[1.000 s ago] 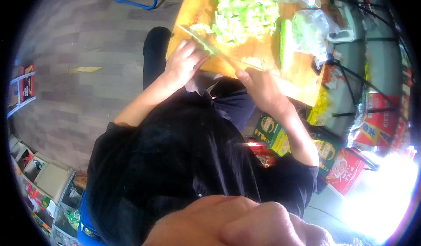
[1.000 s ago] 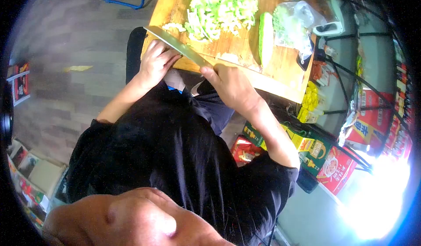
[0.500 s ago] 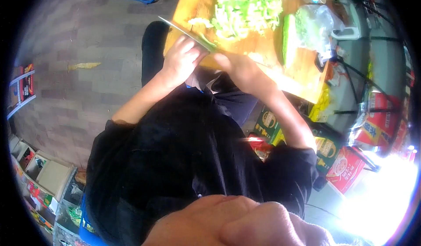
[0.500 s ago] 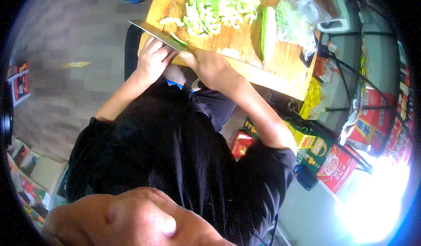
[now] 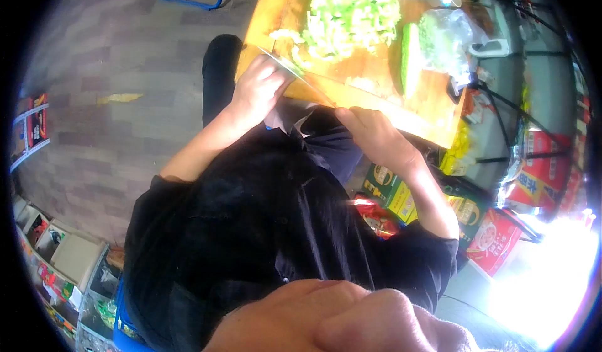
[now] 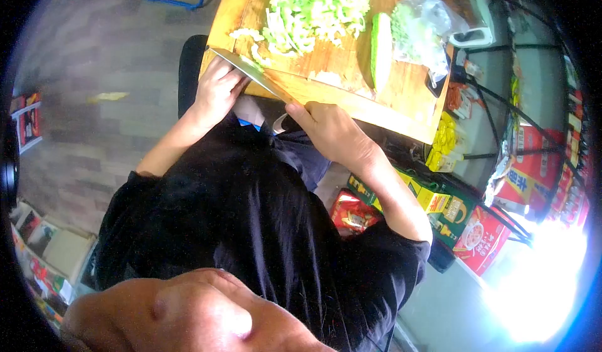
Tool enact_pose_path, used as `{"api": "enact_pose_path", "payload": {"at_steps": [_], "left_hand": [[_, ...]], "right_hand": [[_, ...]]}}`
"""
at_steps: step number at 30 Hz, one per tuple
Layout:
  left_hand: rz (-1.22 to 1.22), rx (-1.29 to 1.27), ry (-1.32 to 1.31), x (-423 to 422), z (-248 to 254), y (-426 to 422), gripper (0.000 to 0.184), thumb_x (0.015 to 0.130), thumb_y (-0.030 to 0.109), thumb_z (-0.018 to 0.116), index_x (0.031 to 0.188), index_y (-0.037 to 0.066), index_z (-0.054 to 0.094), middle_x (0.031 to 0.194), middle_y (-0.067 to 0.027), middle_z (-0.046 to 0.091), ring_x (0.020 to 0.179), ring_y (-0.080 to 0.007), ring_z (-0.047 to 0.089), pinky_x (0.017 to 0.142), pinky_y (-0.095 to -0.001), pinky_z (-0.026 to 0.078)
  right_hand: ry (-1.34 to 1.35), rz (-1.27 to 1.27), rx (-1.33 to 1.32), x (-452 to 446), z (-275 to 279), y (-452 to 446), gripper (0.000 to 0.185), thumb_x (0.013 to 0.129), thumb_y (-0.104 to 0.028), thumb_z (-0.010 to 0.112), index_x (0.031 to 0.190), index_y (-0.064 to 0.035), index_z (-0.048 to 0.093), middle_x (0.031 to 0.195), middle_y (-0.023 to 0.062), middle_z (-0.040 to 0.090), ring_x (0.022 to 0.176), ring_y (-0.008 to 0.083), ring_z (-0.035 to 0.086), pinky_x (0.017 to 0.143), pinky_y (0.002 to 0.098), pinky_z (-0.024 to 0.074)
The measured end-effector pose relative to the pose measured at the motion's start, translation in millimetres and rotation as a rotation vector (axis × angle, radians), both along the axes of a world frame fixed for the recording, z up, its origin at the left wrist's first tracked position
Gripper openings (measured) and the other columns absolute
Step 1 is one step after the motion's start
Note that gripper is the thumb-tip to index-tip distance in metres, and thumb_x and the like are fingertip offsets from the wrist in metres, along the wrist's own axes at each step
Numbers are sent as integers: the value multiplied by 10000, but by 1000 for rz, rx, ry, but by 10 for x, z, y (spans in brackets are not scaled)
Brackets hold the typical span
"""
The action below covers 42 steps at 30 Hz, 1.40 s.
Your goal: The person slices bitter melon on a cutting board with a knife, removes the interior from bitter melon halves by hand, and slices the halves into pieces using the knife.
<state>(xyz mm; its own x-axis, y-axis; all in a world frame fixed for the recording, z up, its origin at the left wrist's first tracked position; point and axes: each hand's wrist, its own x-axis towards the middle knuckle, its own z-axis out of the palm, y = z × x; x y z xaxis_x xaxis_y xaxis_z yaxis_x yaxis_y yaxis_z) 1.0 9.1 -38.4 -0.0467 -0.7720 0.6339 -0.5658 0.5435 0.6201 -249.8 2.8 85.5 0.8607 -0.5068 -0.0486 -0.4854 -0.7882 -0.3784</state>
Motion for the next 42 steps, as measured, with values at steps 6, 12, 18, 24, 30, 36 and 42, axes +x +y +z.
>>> {"api": "enact_pose_path", "payload": {"at_steps": [6, 12, 18, 24, 30, 36, 42], "left_hand": [[6, -15, -68, -9, 5, 24, 226, 730, -4, 723, 952, 37, 709, 982, -78, 631, 924, -288, 610, 761, -366, 521], [-7, 84, -29, 18, 25, 99, 222, 738, -28, 677, 949, 28, 708, 975, -90, 604, 890, -291, 589, 752, -372, 505], [-30, 35, 33, 34, 0, 68, 235, 711, -43, 685, 934, 30, 703, 968, -97, 593, 894, -292, 586, 749, -372, 503], [-5, 17, -24, 21, -65, 59, 213, 690, -49, 687, 889, 30, 688, 961, -89, 592, 896, -288, 589, 747, -373, 505], [-25, 42, -60, 54, -17, 85, 216, 695, -27, 684, 904, 28, 695, 968, -88, 597, 897, -282, 582, 741, -361, 497], [25, -4, -51, 44, -8, 89, 241, 693, -30, 685, 926, 32, 704, 956, -92, 593, 874, -288, 575, 729, -375, 490], [21, 15, 3, 27, -79, 101, 284, 668, -53, 694, 939, 32, 708, 912, -99, 582, 848, -293, 579, 706, -382, 489]], "right_hand": [[-100, 17, 13, 441, -490, -311, 298, 951, -116, 508, 1206, 15, 591, 782, 196, 578, 705, 386, 602, 615, 447, 483], [37, -528, 587, 625, -224, -402, 585, 1029, -457, 408, 889, 65, 633, 771, 298, 606, 794, 463, 610, 719, 496, 472], [146, -380, 465, 353, 251, -32, 340, 1037, -262, 459, 1065, 40, 614, 741, 232, 572, 711, 416, 602, 660, 464, 480], [58, -74, 101, 94, -307, -73, 453, 1046, -355, 423, 1010, 49, 625, 776, 224, 616, 795, 392, 593, 749, 437, 486], [-23, -230, 376, 632, -303, -411, 315, 1042, -232, 435, 1141, 25, 588, 819, 255, 608, 741, 437, 606, 662, 482, 481], [156, -547, 629, 436, 296, -83, 440, 1056, -317, 418, 945, 60, 615, 848, 270, 621, 804, 462, 603, 683, 494, 460], [99, -493, 554, 293, 291, 60, 495, 1054, -385, 416, 944, 59, 606, 728, 176, 571, 668, 247, 568, 690, 363, 474]]}}
